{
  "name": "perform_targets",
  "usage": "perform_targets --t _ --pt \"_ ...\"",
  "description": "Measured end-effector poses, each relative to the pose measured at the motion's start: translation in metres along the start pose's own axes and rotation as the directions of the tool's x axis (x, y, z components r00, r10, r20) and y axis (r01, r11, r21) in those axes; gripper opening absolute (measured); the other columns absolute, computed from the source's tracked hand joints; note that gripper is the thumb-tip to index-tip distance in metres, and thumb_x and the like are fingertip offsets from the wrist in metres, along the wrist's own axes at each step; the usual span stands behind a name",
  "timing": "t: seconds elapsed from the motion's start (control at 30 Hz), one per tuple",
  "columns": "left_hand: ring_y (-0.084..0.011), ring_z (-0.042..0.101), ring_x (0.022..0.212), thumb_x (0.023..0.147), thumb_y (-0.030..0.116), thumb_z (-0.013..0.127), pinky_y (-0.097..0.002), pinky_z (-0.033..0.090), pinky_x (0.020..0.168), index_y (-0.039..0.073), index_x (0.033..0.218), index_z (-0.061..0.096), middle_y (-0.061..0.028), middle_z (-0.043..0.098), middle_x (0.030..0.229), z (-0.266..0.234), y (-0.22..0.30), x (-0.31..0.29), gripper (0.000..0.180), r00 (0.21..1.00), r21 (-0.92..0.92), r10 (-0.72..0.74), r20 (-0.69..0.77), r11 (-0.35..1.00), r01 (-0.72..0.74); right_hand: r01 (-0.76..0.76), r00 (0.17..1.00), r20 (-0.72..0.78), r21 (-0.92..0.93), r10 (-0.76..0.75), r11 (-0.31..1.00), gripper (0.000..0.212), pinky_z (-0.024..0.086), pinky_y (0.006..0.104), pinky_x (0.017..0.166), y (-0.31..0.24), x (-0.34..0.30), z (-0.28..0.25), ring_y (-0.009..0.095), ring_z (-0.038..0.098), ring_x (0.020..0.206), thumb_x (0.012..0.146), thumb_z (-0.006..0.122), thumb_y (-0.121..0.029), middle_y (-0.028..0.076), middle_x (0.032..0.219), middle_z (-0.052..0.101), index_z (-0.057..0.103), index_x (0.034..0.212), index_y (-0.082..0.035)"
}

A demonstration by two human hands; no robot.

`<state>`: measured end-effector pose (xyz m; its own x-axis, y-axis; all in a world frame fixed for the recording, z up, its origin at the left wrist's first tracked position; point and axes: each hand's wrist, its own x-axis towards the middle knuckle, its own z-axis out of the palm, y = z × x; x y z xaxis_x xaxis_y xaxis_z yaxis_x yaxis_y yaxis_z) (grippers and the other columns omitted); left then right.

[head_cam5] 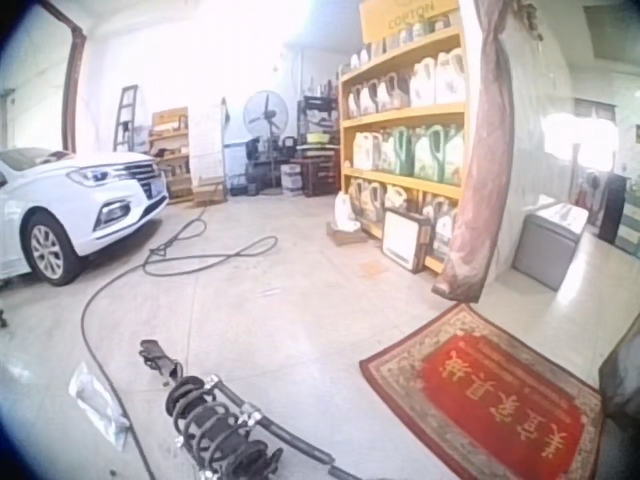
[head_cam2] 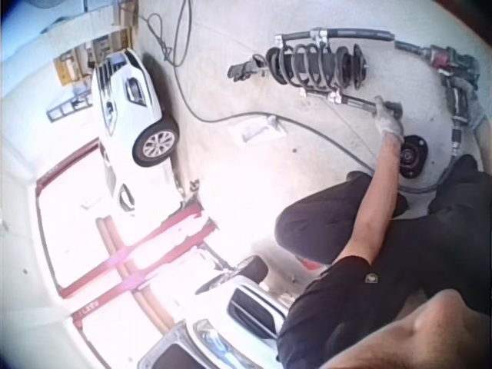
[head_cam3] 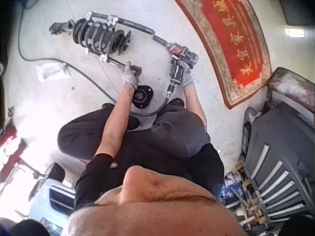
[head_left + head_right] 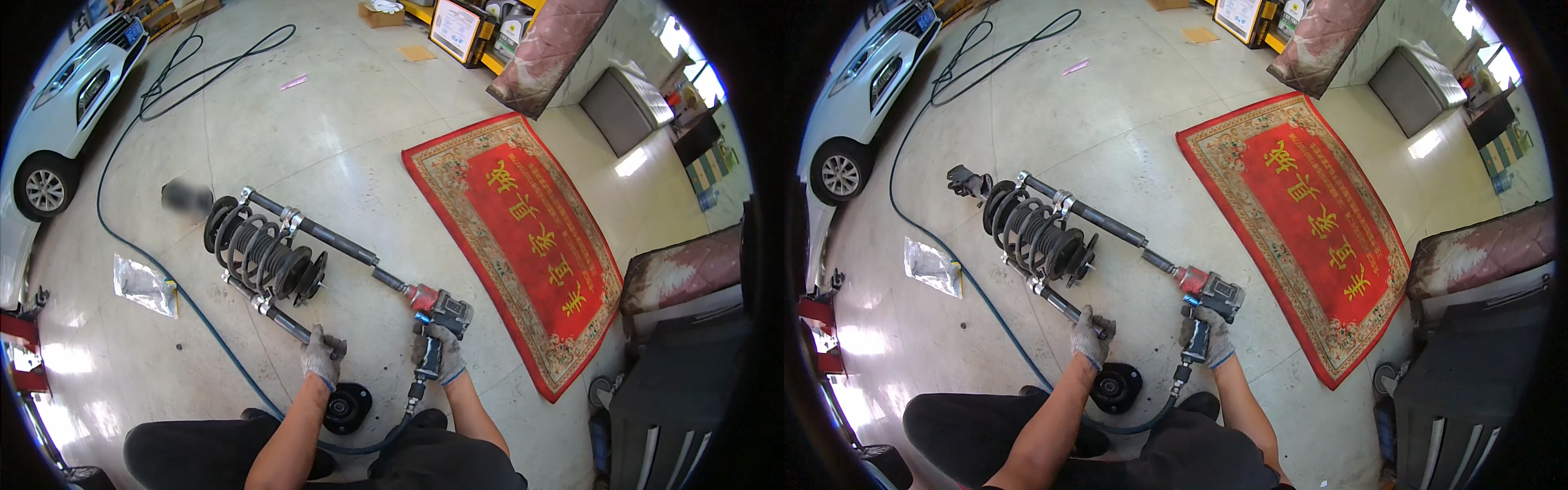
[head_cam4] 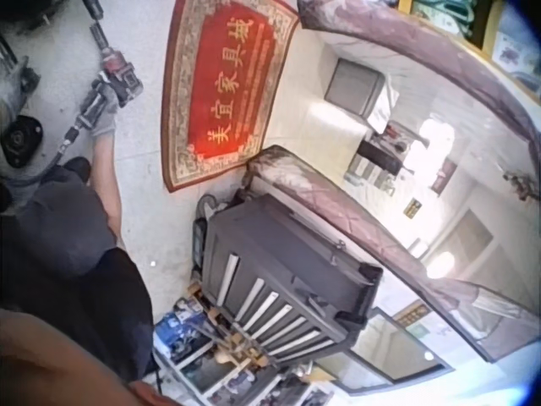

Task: The person assembles a car suspension strut by attaching a spring and shock absorber using a pneumatic impact wrench. They tighten bolts and secure components while sitting on the floor in a garage.

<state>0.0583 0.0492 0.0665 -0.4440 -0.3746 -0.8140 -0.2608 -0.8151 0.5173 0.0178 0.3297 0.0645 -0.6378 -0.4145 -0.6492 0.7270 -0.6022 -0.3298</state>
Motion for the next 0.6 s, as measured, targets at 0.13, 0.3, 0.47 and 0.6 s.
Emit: perform_targets --t 0.13,0.3,0.47,0.6 --pt "-0.0206 0.058 0.067 0.099 0.031 0.066 -0.0450 0.060 0.069 0.012 0.101 0.049 -0.0051 0.055 0.078 0.034 -0.014 0.004 0.025 0.999 -0.013 0.036 -0.003 0.999 -0.036 -0.115 0.991 -0.065 0.067 0.119 0.991 0.034 0.055 0.0349 0.057 0.032 -0.026 0.002 0.022 0.065 0.058 0.086 0.068 -0.030 0.006 0.073 0.067 0.067 0.109 -0.004" --pt "-0.0204 0.056 0.064 0.101 0.029 0.063 -0.0440 0.058 0.070 0.012 0.089 0.054 -0.0035 0.056 0.070 0.078 -0.019 0.036 0.023 0.994 -0.039 0.089 0.065 0.995 -0.087 -0.130 0.990 -0.060 -0.007 0.130 0.991 0.035 0.060 0.0385 0.057 0.061 -0.045 -0.012 0.024 0.070 0.060 0.090 0.068 -0.032 0.009 0.076 0.071 0.069 0.109 -0.003" --pt "-0.0196 0.059 0.065 0.100 0.031 0.065 -0.0513 0.059 0.077 0.013 0.088 0.055 -0.0030 0.057 0.072 0.087 -0.017 0.051 0.025 0.995 -0.011 0.084 0.049 0.996 -0.083 -0.139 0.990 -0.017 0.069 0.141 0.988 0.034 0.059 0.0384 0.058 0.048 -0.052 -0.024 0.022 0.068 0.059 0.089 0.069 -0.031 0.008 0.076 0.069 0.067 0.111 -0.004" --pt "-0.0187 0.060 0.066 0.100 0.031 0.065 -0.0557 0.059 0.084 0.013 0.088 0.055 -0.0031 0.056 0.072 0.079 -0.015 0.052 0.024 0.994 -0.086 0.059 0.096 0.995 -0.050 -0.212 0.977 0.018 0.064 0.211 0.975 0.032 0.059 0.0382 0.059 0.045 -0.057 -0.022 0.021 0.067 0.060 0.090 0.068 -0.029 0.007 0.075 0.068 0.066 0.111 -0.005"
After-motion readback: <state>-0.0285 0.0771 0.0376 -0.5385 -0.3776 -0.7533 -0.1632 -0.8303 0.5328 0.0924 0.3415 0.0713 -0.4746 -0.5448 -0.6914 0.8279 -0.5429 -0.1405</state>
